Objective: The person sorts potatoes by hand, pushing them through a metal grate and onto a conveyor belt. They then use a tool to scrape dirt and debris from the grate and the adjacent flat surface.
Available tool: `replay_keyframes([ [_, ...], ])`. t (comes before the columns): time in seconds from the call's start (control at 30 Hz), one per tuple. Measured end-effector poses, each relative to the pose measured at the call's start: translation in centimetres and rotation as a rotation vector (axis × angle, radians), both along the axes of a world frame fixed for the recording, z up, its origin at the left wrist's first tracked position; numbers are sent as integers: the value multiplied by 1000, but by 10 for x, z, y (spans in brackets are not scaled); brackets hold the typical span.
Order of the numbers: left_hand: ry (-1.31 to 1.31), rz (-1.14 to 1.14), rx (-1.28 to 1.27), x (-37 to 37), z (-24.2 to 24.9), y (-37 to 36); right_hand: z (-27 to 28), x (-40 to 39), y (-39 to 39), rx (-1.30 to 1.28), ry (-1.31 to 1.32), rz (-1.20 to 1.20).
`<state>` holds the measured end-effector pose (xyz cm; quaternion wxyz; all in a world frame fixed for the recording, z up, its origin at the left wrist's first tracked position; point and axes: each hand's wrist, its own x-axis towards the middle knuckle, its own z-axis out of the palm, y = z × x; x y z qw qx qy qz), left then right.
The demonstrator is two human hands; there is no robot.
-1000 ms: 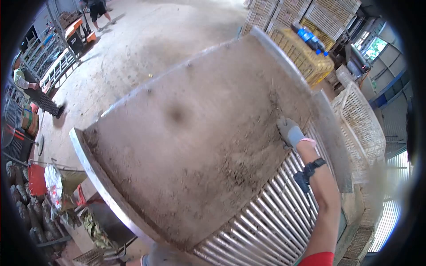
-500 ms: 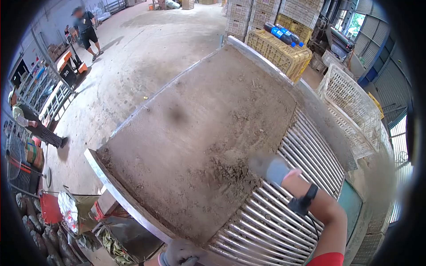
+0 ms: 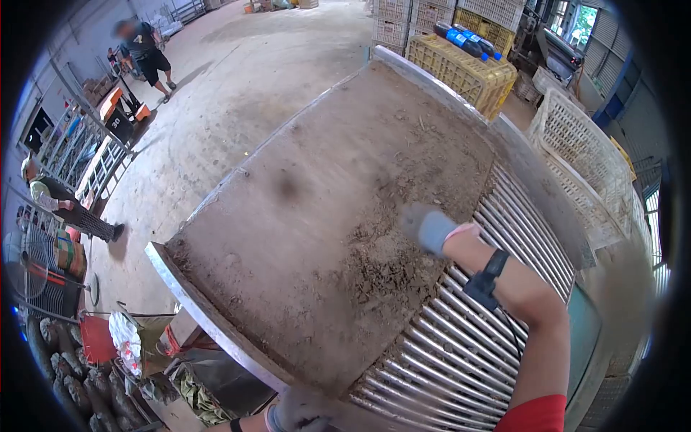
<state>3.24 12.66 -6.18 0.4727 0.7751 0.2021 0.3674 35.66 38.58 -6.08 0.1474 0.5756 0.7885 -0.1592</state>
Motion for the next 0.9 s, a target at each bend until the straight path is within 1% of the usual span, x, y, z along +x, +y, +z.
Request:
replay_keyframes([
  [0.07,24,12,7,-2,2,-1,-23,-15,-42,70,20,268],
  [0.1,82,18,32,-6,-4,-4,-17,-31,-60,13,205,202],
  [0.17,73,15,0,-5,-4,-7,48,-64,-98,-325,197,-69],
  [0.2,70,8,-10,-5,-3,-4,36,-59,-103,-285,189,-28],
  [0.27,28,51,50,0,3,-3,-5,-25,-93,-194,165,65],
  [0.3,10,87,77,2,5,-1,-14,-1,-71,-36,52,132],
  [0.33,-4,65,47,1,4,1,-14,23,-51,63,-49,133],
  [0.4,-24,5,-35,-3,4,2,-23,89,10,290,-575,253],
  [0.43,-26,5,-44,-2,7,2,-30,117,41,340,-737,265],
  [0.47,-31,-2,-50,0,11,3,-39,151,72,224,-441,-13],
  [0.57,-60,-7,9,3,9,14,-59,140,100,244,-446,154],
  [0.63,-52,0,21,5,10,8,-75,109,82,229,-421,274],
  [0.7,-18,-13,37,3,9,9,-48,59,29,230,-391,368],
  [0.77,-12,-13,1,2,5,4,-11,26,-23,147,-433,534],
  [0.8,-19,-11,-7,1,4,4,-33,15,-46,46,-403,420],
  [0.87,10,-8,-11,-2,6,2,-35,-10,-104,-144,-135,160],
  [0.9,15,-5,-14,-1,5,2,-4,-23,-126,-221,105,4],
])
